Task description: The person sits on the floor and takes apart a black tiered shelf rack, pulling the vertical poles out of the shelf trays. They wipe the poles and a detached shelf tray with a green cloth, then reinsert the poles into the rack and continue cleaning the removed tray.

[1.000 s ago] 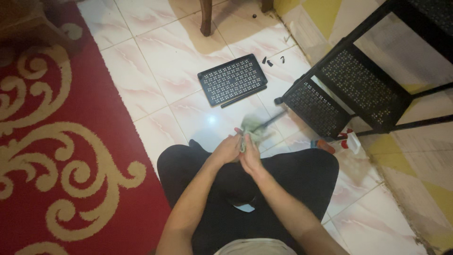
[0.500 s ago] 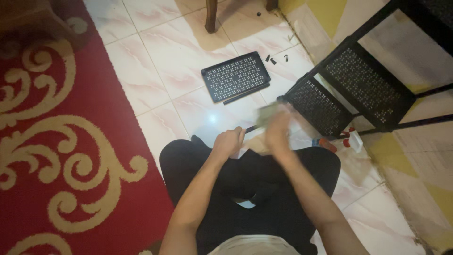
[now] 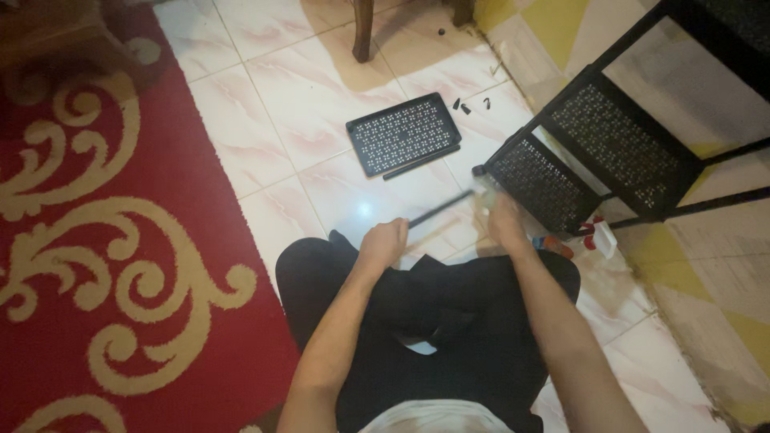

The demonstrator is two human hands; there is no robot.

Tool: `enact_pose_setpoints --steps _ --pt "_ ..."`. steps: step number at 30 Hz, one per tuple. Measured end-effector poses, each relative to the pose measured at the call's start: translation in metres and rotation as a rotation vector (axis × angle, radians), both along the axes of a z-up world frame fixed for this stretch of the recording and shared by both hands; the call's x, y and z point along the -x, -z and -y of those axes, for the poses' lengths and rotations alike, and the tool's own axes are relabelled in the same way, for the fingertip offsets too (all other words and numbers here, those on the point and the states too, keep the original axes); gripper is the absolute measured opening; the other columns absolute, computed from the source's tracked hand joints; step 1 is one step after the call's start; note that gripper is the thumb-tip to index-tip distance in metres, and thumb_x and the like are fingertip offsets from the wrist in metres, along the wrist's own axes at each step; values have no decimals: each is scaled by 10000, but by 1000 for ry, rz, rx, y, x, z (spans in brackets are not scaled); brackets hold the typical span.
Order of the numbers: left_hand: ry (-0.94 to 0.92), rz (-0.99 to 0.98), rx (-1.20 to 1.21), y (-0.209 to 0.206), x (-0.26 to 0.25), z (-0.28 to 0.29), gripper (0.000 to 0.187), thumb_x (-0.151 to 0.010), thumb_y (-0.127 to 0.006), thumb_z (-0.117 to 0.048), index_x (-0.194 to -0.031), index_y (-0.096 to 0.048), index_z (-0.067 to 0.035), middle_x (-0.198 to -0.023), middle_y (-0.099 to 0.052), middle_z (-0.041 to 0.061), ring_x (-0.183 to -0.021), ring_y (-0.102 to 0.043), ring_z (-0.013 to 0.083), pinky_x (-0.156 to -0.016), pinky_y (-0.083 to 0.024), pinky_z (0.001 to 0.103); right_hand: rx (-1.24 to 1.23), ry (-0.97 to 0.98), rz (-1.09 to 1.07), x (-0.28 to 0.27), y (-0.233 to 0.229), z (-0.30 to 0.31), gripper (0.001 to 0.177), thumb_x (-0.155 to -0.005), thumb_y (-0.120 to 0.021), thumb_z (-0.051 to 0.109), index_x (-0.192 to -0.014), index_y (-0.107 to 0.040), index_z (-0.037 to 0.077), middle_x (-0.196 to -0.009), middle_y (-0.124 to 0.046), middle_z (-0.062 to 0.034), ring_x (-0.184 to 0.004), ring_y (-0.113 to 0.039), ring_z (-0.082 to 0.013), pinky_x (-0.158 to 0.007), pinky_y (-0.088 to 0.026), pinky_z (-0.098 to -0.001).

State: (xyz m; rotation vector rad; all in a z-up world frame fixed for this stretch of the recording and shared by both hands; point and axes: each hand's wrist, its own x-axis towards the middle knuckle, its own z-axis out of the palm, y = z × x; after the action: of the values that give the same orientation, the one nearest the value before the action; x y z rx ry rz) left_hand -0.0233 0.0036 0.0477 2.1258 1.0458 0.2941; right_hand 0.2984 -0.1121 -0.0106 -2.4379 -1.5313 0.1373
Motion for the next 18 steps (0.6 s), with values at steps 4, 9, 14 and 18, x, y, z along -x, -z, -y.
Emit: enact_pose_setpoints --steps 4,9,14,18 --pt "-63 39 29 -2 -2 -1 293 -1079 -412 -299 -1104 -586 -65 -870 -703 272 -859 -674 491 -796 -505 600 -174 474 -1356 52 -12 19 391 -1051 -547 281 -1360 -462 55 -1170 -598 -179 -1029 -595 -351 -916 -485 -589" --pt "196 47 129 -5 -4 9 302 -933 -539 -139 -1222 -491 -68 -1024 -679 306 -987 -642 497 -820 -481 591 -372 348 -2245 186 -6 19 537 -998 -457 438 -1355 -532 44 -1299 -657 -139 -1159 -680 -278 -1012 -526 -453" --pt "254 323 -55 -8 4 12 304 -912 -577 -149 -1191 -497 -56 -1045 -658 296 -975 -629 491 -779 -499 548 -776 440 -1867 187 29 -37 463 -1052 -497 434 -1284 -591 45 -1153 -697 -113 -1046 -666 -226 -932 -543 -393" --pt "273 191 -25 -16 2 13 200 -992 -583 -226 -1095 -534 -61 -943 -655 262 -934 -635 478 -779 -497 539 -889 601 -1868 108 50 -72 430 -1053 -526 483 -1052 -609 62 -838 -639 -106 -753 -667 -249 -698 -590 -439"
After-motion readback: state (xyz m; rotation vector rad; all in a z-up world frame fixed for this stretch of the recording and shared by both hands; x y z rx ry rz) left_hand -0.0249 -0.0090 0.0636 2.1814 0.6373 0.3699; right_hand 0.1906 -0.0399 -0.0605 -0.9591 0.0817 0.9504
